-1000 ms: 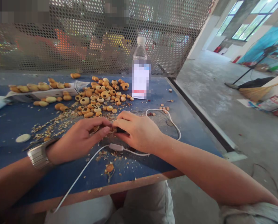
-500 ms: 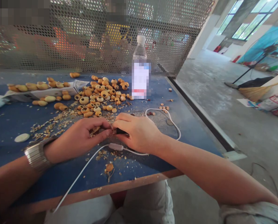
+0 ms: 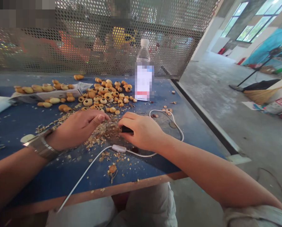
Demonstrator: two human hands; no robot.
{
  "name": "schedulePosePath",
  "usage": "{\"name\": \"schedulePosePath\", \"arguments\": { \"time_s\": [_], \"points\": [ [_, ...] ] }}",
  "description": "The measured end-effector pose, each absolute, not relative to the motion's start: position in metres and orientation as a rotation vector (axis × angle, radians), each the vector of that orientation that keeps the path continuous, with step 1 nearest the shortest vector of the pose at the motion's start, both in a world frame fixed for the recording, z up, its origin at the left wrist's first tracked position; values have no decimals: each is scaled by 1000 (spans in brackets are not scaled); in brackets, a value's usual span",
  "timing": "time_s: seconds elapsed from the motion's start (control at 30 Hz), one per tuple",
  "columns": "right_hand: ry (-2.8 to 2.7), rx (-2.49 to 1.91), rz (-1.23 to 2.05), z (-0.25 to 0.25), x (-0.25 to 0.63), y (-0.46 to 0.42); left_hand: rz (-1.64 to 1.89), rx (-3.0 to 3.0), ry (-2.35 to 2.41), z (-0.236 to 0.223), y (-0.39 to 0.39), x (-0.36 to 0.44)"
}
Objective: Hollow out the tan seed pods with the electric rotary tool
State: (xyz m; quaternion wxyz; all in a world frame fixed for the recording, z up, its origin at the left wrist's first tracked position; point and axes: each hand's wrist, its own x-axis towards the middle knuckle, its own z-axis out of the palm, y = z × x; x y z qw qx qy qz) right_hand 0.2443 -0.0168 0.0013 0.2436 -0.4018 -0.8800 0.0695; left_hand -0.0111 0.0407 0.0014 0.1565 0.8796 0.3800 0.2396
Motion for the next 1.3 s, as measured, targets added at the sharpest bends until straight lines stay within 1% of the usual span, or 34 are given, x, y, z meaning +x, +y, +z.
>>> {"name": "schedulePosePath", "arguments": {
  "time_s": [0.13, 0.27, 0.3, 0.37, 0.47, 0.67, 0.87, 1.07, 1.3],
  "points": [
    [-2417, -1118, 215, 1, 244, -17, 673, 2725, 1125, 0, 50, -13],
    [-2459, -1158, 171, 3, 242, -19, 882, 2691, 925, 3, 36, -5],
    [-2468, -1166, 157, 4, 241, -19, 879, 2643, 849, 4, 31, -3],
    [-2475, -1175, 132, 6, 240, -22, 782, 2578, 782, 4, 20, 3],
    [-2480, -1213, 65, 8, 236, -26, 669, 2526, 882, 2, 10, 9],
    [-2510, -1255, -224, 8, 230, -30, 541, 2389, 975, 3, 8, 13],
    [-2485, -1192, -363, 4, 227, -29, 546, 2366, 1005, 4, 4, 15],
    [-2484, -1024, -494, 1, 229, -28, 580, 2363, 972, 6, 1, 14],
    [-2583, -1031, -491, -3, 230, -26, 560, 2336, 966, 7, 5, 10]
  ]
}}
